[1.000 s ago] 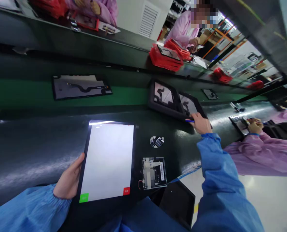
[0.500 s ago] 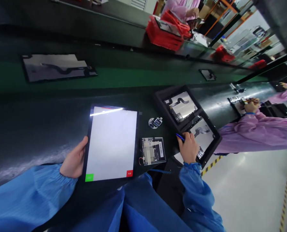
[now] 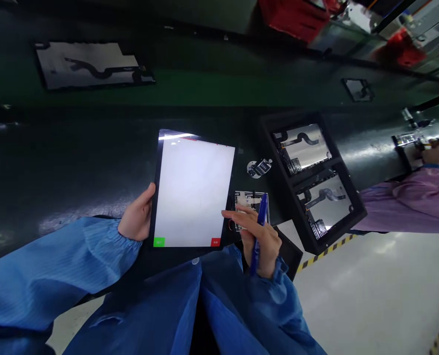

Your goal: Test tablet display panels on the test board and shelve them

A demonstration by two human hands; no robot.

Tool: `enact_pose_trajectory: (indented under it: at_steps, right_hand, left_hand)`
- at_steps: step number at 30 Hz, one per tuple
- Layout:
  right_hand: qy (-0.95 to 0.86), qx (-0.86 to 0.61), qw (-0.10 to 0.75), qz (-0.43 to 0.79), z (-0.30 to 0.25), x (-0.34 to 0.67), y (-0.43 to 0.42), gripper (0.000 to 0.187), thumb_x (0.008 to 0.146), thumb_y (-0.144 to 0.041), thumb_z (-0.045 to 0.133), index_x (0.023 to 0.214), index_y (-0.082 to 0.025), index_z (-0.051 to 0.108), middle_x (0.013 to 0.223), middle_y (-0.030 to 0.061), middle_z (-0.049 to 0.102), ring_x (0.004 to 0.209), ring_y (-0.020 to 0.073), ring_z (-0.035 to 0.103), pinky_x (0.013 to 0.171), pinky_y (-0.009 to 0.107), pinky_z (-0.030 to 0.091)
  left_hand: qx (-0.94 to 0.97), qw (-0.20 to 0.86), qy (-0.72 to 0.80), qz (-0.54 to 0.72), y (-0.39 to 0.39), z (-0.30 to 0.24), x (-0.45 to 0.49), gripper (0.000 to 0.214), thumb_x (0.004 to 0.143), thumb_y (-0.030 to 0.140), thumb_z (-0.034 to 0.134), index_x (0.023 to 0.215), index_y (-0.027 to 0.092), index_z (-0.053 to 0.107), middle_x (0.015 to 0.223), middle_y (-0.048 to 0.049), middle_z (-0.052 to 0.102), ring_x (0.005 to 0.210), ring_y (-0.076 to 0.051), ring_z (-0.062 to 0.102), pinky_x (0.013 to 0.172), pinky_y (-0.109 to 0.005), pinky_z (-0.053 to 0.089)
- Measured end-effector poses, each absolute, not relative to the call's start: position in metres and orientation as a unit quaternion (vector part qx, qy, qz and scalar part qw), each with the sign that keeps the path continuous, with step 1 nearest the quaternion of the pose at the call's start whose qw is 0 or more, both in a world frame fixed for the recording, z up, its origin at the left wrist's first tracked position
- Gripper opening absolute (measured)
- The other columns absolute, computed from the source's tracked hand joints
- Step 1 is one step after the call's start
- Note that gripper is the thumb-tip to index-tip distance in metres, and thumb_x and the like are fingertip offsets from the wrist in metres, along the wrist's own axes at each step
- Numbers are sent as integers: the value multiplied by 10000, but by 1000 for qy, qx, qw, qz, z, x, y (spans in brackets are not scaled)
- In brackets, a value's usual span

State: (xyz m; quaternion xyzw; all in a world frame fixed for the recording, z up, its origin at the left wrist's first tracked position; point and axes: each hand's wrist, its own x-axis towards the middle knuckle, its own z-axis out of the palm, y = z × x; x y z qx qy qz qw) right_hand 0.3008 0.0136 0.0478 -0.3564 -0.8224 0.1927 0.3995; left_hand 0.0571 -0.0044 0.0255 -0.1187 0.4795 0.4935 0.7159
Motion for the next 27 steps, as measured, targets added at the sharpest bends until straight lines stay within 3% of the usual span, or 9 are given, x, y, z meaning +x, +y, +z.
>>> enact_pose_trajectory:
  at_steps: [2,5,9,12,15,18,20,23,27]
  right_hand:
    - [-838,-351,399,124,34,292,13,286,991,-205,458,1214,-278,621,1095,25,769,1152,251,691,1088,551,489]
    - [-836,-385,387,59,22,291,16,270,982,-242,491,1224,-276,607,1164,32,753,1256,284,625,1171,633,359]
    - [-842,-385,375,53,25,286,21,320,939,-233,577,1256,-272,560,1196,39,741,1273,283,605,1168,617,371]
    - [-846,-403,345,53,34,276,32,438,912,-258,637,1331,-262,510,1295,67,685,1358,304,522,1154,607,393]
    - [-814,-444,370,65,43,273,53,454,934,-279,610,1374,-267,496,1363,75,627,1358,301,517,1103,552,468]
    - [-760,-511,398,56,54,279,80,333,980,-299,537,1308,-250,562,1237,71,686,1149,267,660,919,434,574]
    - [-769,-535,347,44,61,285,95,223,998,-345,510,1120,-228,655,974,36,735,866,215,715,732,336,567]
    - [-803,-536,259,3,70,287,102,304,1000,-379,512,794,-205,652,615,-26,610,541,128,590,541,254,436]
    - [-876,-386,278,-79,77,282,80,250,974,-290,578,751,-197,638,590,-21,575,524,104,530,487,242,396]
  left_hand:
    - [-107,717,477,497,-5,25,57,505,1057,404,330,1315,75,612,861,-15,799,1064,-258,708,1037,-361,490]
    - [-80,728,468,494,-5,23,55,509,1054,410,345,1368,79,570,942,-17,798,1126,-270,676,1046,-366,482]
    - [-56,745,452,488,-8,17,53,506,1048,407,359,1387,90,563,1004,-27,793,1140,-268,672,1030,-347,497]
    - [-59,728,472,494,-10,9,54,524,1025,424,385,1387,96,574,1038,-68,788,1156,-295,666,1038,-389,503]
    - [-39,729,478,488,-13,1,54,510,990,422,432,1367,124,603,1095,-95,775,1164,-327,663,1032,-443,515]
    - [-7,737,470,485,-17,1,55,518,961,437,484,1352,126,621,1159,-118,753,1171,-360,654,1010,-476,531]
    - [14,744,452,492,-18,5,56,543,947,458,520,1386,149,599,1216,-119,731,1187,-374,642,1003,-495,534]
    - [48,766,405,497,-18,9,57,594,930,483,567,1452,200,539,1294,-105,693,1230,-377,612,1025,-503,518]
    - [52,769,397,498,-19,7,57,629,937,495,559,1494,213,482,1321,-101,677,1236,-364,611,1039,-489,509]
